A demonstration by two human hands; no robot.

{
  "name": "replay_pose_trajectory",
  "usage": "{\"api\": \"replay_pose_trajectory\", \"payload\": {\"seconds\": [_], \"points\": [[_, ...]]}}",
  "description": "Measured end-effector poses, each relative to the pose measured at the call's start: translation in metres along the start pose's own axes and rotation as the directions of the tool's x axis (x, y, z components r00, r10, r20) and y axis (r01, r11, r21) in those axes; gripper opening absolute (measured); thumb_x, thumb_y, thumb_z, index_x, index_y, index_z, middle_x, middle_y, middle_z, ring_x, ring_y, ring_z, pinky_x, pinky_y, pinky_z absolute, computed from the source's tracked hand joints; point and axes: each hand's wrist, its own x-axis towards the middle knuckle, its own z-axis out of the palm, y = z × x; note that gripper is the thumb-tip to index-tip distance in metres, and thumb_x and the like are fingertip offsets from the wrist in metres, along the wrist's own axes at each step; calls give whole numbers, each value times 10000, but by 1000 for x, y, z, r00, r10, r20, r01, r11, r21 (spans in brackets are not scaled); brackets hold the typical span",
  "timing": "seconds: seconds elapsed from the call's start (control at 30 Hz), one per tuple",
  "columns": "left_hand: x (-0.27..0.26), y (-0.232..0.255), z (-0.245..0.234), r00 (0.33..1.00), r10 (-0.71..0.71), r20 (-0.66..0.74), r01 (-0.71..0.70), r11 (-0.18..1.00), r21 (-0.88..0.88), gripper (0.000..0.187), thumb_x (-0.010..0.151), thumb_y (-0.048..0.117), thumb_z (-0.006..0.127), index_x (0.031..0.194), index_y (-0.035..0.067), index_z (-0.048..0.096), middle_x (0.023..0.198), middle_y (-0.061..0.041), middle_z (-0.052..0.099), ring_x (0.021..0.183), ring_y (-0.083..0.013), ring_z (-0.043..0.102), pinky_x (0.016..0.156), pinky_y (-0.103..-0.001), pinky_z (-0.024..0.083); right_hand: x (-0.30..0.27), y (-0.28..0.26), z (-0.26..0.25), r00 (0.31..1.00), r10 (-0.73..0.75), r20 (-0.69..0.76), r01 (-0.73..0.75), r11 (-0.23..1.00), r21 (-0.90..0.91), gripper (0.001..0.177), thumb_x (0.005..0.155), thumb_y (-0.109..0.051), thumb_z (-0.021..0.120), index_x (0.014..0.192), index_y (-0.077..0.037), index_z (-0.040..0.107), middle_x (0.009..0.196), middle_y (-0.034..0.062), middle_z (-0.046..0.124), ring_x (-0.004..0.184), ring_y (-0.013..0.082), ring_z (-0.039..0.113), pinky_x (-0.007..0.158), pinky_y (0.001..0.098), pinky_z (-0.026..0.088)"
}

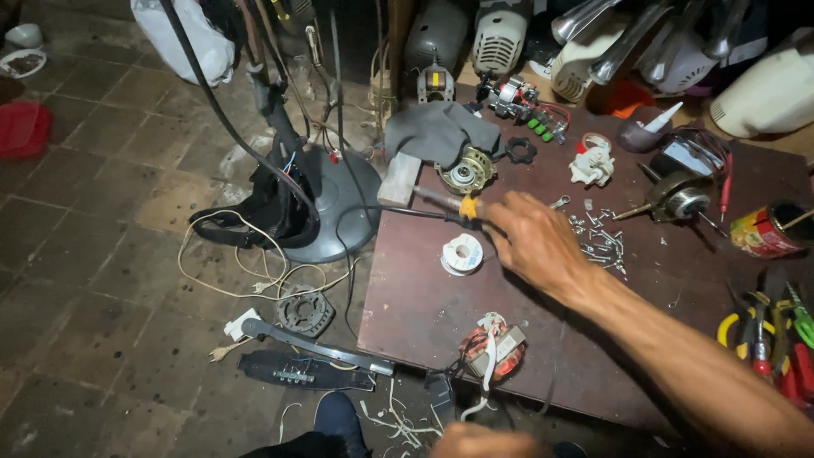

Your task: The person solders wires to a small electrical component using a soldering iron and solder wire. They hold the component in one hand and apply the soldering iron with the other, melting solder onto the connection points.

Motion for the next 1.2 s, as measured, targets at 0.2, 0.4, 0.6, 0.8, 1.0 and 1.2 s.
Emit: {"api": "replay_pose_trajectory", "payload": {"seconds": [0.2,0.4,0.6,0.8,1.0,1.2], "points": [[-17,-180,-106,998,-50,-48,49,999,-16,163,919,210,614,995,89,691,870,-28,704,697,-137,602,621,-280,482,7,-10,-8,1000,-5,-16,4,1000,0,290,903,-66,695,1189,-30,665,759,108,581,698,274,584,491,434,561],[45,-291,-65,893,-420,-159,449,822,351,655,762,123,762,1353,27,497,1190,-280,645,1132,-496,610,919,-629,490,-1,3,5,998,-33,-59,31,999,-32,95,879,-216,646,944,-148,658,804,79,562,826,293,634,638,409,544],[67,-312,-63,874,-471,-119,475,777,414,720,738,271,833,1307,50,452,1176,-208,630,1151,-451,609,926,-604,504,0,0,-1,998,-38,-53,34,997,-66,76,852,-225,664,848,-158,630,771,47,541,805,265,621,605,370,529],[64,-310,-63,876,-463,-131,480,824,301,635,692,245,799,1178,37,448,961,-293,681,970,-541,658,820,-641,492,9,-8,-14,998,-19,-63,17,999,-28,71,883,-185,635,922,-132,663,779,86,554,794,302,621,593,415,532],[64,-293,-69,855,-510,-94,515,817,260,720,673,241,832,1270,81,463,1048,-224,726,1045,-478,676,906,-575,503,2,5,0,996,-24,-84,17,996,-85,66,878,-168,636,931,-144,667,800,69,555,843,282,633,605,394,544],[60,-295,-69,836,-540,-94,544,797,263,748,672,272,845,1290,100,461,1079,-205,735,1058,-460,678,921,-571,505,-12,8,4,997,-14,-73,10,999,-51,113,856,-203,644,956,-160,674,814,85,590,841,296,644,612,411,556]]}}
